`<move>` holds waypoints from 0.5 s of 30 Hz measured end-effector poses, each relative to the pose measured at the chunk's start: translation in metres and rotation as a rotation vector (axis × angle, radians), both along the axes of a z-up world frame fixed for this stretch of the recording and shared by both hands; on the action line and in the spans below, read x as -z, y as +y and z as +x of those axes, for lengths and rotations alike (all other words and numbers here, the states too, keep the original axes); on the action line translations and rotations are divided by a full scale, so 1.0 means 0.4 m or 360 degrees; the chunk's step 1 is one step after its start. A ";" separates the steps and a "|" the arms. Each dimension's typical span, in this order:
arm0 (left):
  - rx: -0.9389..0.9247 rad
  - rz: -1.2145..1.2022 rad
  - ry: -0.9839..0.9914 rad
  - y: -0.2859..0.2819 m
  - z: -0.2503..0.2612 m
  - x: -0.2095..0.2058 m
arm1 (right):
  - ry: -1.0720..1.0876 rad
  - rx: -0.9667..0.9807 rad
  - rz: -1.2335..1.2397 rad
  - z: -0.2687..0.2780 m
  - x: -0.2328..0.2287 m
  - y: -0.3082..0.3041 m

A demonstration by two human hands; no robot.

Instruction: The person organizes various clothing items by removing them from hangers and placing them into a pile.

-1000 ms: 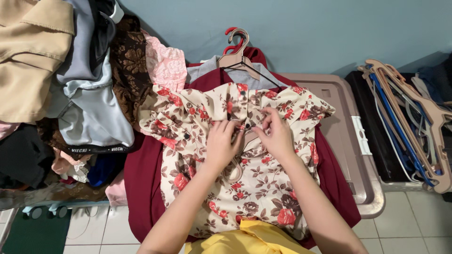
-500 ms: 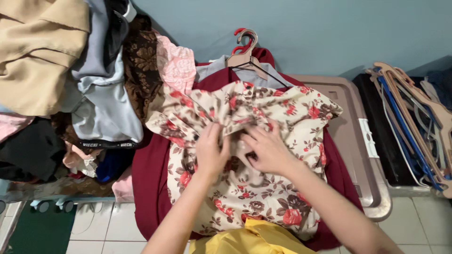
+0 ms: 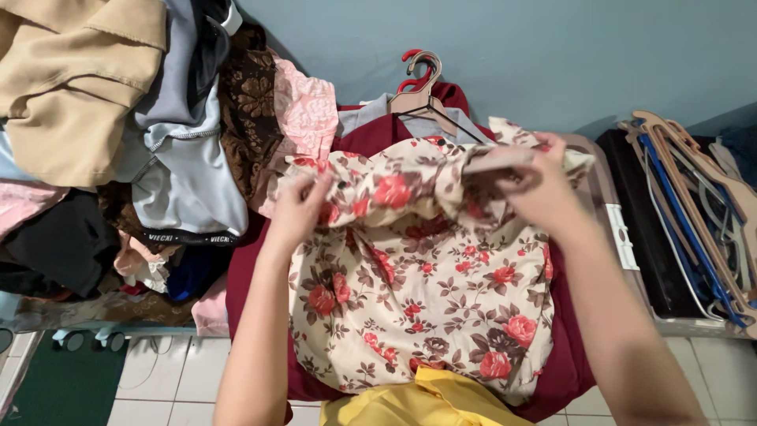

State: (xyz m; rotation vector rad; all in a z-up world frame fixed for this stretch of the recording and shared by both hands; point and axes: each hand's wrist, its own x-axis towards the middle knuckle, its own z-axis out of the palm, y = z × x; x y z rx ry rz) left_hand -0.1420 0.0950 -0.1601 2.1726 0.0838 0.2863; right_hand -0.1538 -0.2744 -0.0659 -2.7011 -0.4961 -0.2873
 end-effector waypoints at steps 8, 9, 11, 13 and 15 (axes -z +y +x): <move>-0.0168 -0.0669 -0.0748 0.082 0.059 -0.206 | 0.0120 0.0272 -0.0184 0.026 -0.103 -0.073; -0.0060 -0.0782 -0.0731 0.078 0.038 -0.247 | 0.0068 0.0323 -0.0236 0.025 -0.106 -0.079; 0.0158 -0.1003 -0.0687 0.060 -0.032 -0.304 | -0.0030 0.0424 -0.0337 0.019 -0.105 -0.099; 0.0773 -0.0294 -0.0692 0.083 -0.098 -0.363 | -0.0313 0.0385 -0.0536 0.019 -0.109 -0.125; 0.0810 -0.0262 -0.0418 0.078 -0.119 -0.403 | -0.0317 0.0335 -0.0318 0.015 -0.121 -0.137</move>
